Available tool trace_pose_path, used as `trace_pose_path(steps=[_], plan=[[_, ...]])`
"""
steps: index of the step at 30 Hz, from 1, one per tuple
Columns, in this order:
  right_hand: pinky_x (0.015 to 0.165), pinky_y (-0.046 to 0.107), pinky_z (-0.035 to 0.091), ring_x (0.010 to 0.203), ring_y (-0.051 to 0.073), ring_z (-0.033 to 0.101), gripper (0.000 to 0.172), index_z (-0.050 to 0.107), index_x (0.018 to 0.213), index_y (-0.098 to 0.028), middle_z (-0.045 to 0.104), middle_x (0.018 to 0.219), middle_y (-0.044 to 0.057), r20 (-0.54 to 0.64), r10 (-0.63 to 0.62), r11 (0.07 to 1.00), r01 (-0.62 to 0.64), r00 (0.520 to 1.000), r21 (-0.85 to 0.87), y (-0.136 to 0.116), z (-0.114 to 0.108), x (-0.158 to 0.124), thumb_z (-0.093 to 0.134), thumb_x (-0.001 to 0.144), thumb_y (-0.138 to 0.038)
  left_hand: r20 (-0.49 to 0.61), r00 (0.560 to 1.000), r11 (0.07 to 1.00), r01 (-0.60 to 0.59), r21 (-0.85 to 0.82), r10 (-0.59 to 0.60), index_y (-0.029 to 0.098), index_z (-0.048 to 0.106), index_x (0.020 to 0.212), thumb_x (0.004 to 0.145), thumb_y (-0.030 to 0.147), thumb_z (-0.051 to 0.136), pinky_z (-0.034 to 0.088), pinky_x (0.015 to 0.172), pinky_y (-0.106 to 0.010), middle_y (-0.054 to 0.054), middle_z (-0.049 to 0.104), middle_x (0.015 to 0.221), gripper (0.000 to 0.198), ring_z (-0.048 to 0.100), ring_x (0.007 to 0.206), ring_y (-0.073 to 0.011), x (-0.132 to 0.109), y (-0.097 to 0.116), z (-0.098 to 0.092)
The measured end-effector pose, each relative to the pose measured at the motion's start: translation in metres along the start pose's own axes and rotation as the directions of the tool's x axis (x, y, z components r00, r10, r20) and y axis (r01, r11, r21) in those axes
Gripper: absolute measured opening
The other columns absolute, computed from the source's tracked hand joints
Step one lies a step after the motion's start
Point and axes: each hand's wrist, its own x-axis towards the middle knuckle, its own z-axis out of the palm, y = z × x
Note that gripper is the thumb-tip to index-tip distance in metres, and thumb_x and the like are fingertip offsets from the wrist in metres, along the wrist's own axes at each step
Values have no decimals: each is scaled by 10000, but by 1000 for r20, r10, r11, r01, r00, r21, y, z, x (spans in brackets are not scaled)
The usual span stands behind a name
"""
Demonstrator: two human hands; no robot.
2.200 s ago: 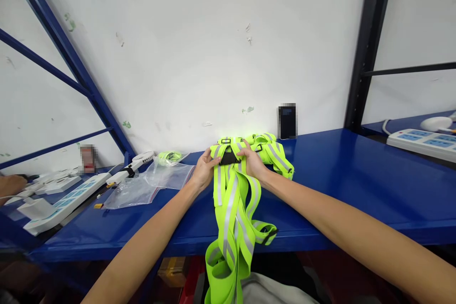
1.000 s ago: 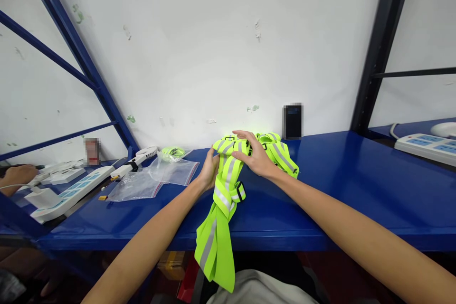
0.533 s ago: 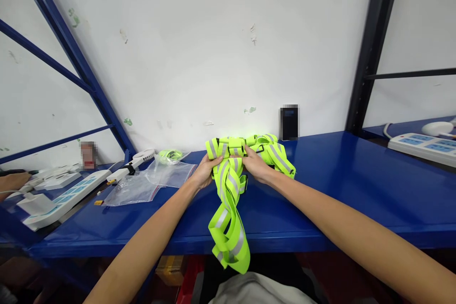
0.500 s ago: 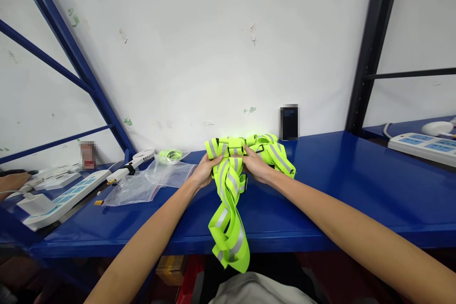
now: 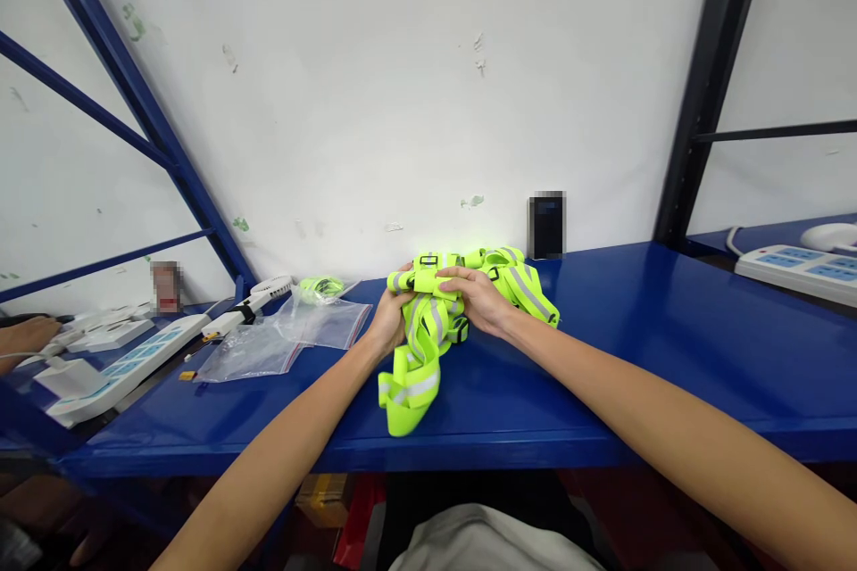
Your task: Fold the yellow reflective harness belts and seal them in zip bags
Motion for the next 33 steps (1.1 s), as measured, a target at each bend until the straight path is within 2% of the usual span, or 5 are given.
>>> trace_pose_path(steps=[7, 12, 21, 27, 33], plan=[[612, 274, 476, 747, 160, 593, 376, 568, 939, -237, 605, 937, 5, -111, -178, 973, 158, 978, -170, 8, 0, 3, 712, 603, -150, 141, 977, 978, 177, -109, -161, 186, 547, 1252, 745, 324, 584, 485, 940, -411, -69, 683, 1107, 527, 639, 1034, -275, -6, 3, 5], [749, 306, 513, 1007, 210, 564, 460, 556, 1064, -259, 519, 1235, 33, 73, -276, 866, 280, 959, -414, -1, -3, -4, 686, 636, -153, 151, 929, 940, 339, 19, -338, 122, 591, 1202, 773, 387, 639, 498, 919, -416, -126, 707, 1057, 506, 659, 1002, -294, -9, 5, 2], [858, 355, 537, 1199, 264, 522, 959, 334, 1414, -334, 371, 1497, 65, -40, -214, 921, 188, 976, -342, -3, -4, -1, 742, 575, -112, 164, 965, 976, 187, 108, -203, 157, 578, 1197, 679, 256, 739, 530, 848, -389, -103, 712, 1047, 551, 683, 920, -265, -7, 8, -6], [894, 384, 508, 975, 255, 643, 431, 652, 1023, -192, 708, 1055, 81, -38, 51, 993, -55, 998, -103, 12, -3, 1, 748, 607, -133, 179, 982, 976, 26, 215, -66, 222, 558, 1177, 617, 249, 812, 532, 755, -330, -48, 702, 1023, 615, 678, 820, -205, -4, 8, -20], [745, 355, 540, 939, 234, 637, 404, 596, 1026, -254, 689, 1048, 38, -96, 125, 985, -112, 988, 128, 14, 6, -3, 646, 652, -110, 110, 994, 968, -32, 249, 4, 175, 610, 1014, 577, 210, 784, 487, 672, -279, -22, 696, 872, 472, 636, 702, -161, 0, 7, -17]])
